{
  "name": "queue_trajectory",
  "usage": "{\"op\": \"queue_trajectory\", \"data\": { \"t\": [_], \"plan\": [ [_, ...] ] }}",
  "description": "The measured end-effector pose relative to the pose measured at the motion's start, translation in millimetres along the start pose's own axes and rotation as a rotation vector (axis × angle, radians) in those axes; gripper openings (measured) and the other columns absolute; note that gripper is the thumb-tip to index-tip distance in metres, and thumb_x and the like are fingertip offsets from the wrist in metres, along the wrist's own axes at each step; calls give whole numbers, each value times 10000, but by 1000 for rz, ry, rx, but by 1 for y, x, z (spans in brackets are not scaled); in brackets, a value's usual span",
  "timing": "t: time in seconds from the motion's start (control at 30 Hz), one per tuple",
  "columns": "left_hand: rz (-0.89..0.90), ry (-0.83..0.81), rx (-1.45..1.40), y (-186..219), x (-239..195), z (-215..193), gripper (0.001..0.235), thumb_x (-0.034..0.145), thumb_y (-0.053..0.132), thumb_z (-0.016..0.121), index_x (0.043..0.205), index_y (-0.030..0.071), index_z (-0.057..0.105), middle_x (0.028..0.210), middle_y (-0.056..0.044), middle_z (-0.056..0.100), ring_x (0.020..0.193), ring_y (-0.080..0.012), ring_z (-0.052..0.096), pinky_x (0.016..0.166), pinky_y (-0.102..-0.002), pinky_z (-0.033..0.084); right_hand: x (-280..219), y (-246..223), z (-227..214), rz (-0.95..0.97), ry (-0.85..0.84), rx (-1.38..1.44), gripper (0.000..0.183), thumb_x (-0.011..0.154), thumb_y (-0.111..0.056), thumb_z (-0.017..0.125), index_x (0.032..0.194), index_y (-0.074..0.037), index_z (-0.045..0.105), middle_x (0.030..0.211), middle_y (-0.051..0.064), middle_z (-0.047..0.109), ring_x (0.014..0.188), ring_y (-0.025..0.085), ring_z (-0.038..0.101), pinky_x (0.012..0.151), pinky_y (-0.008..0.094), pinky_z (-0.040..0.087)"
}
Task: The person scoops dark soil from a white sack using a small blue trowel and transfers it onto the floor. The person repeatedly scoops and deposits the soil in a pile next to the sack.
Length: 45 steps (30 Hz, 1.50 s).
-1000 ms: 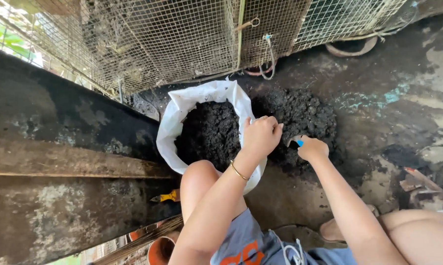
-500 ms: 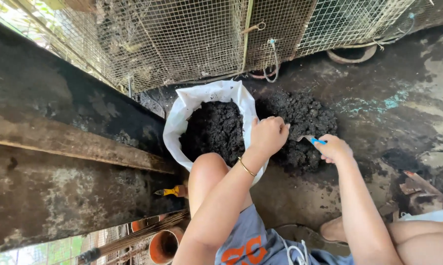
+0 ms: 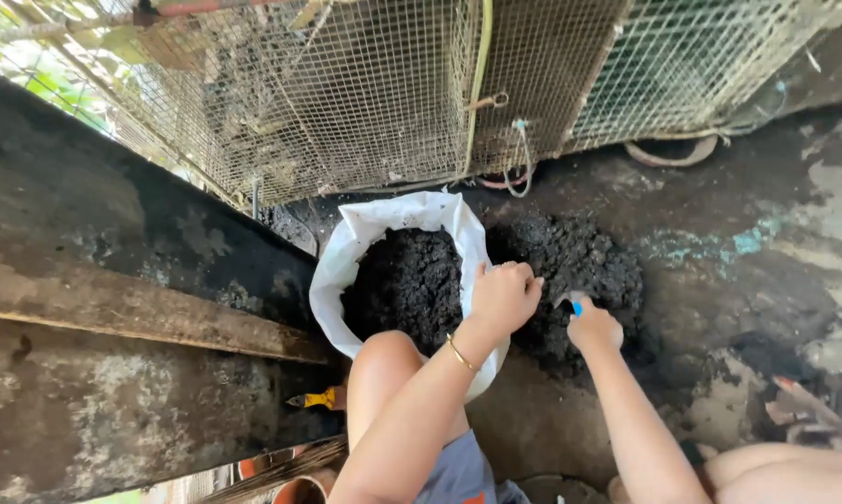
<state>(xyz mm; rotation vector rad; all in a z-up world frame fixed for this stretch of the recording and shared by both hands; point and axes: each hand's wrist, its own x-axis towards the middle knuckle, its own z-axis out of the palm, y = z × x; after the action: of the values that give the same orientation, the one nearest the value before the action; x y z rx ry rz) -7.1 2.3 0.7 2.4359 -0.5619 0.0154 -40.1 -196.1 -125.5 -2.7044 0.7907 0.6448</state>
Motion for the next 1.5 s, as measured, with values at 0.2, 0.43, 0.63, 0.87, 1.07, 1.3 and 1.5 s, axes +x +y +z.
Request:
{"op": "queue_trajectory", "data": {
  "t": [0.2,0.43,0.63,0.87,1.07,1.3,1.5],
  "plan": [
    [-11,-29,-6,-2,2,6,233,957,267,623,826,97,713,751,-82,678,851,-331,738,1148,-688,293,-14,31,1,-49,-5,81,460,1052,-391,463,1445,-161,529,1072,247,745,870,403,762,683,490,569],
    [-14,-14,-31,7,-1,10,236,951,269,632,822,87,709,751,-105,682,858,-363,732,1150,-698,289,-23,39,-16,-91,-21,142,523,1042,-417,470,1489,-147,490,1054,252,757,790,356,768,655,468,592],
    [20,-23,-24,0,-1,13,241,966,276,606,824,106,703,743,-79,670,841,-341,730,1155,-679,284,-57,21,-125,-31,-55,62,458,948,-375,573,1356,-201,687,736,105,777,649,276,766,703,396,585],
    [-43,-28,0,-6,4,7,236,955,284,620,845,98,715,776,-90,687,859,-337,729,1144,-674,313,21,15,-59,-35,-52,36,477,909,-419,577,1320,-193,669,901,153,784,846,321,766,782,446,590],
    [-34,-61,-19,-7,1,9,250,958,275,611,863,71,718,780,-104,676,852,-362,722,1134,-699,309,32,9,-11,4,-40,45,542,983,-365,508,1498,-197,507,1134,205,772,1011,352,770,839,494,587],
    [1,-47,14,-9,9,21,248,958,285,604,857,89,718,769,-102,678,841,-357,720,1136,-683,293,13,30,9,-26,-13,148,513,1012,-383,495,1486,-186,498,1082,223,775,839,362,792,700,484,585],
    [10,-60,10,-3,1,18,256,957,277,603,877,65,722,766,-114,678,846,-374,721,1152,-688,266,5,41,-5,-60,-55,199,609,985,-442,530,1525,-166,468,1054,229,786,730,333,803,676,475,599]
  ]
}}
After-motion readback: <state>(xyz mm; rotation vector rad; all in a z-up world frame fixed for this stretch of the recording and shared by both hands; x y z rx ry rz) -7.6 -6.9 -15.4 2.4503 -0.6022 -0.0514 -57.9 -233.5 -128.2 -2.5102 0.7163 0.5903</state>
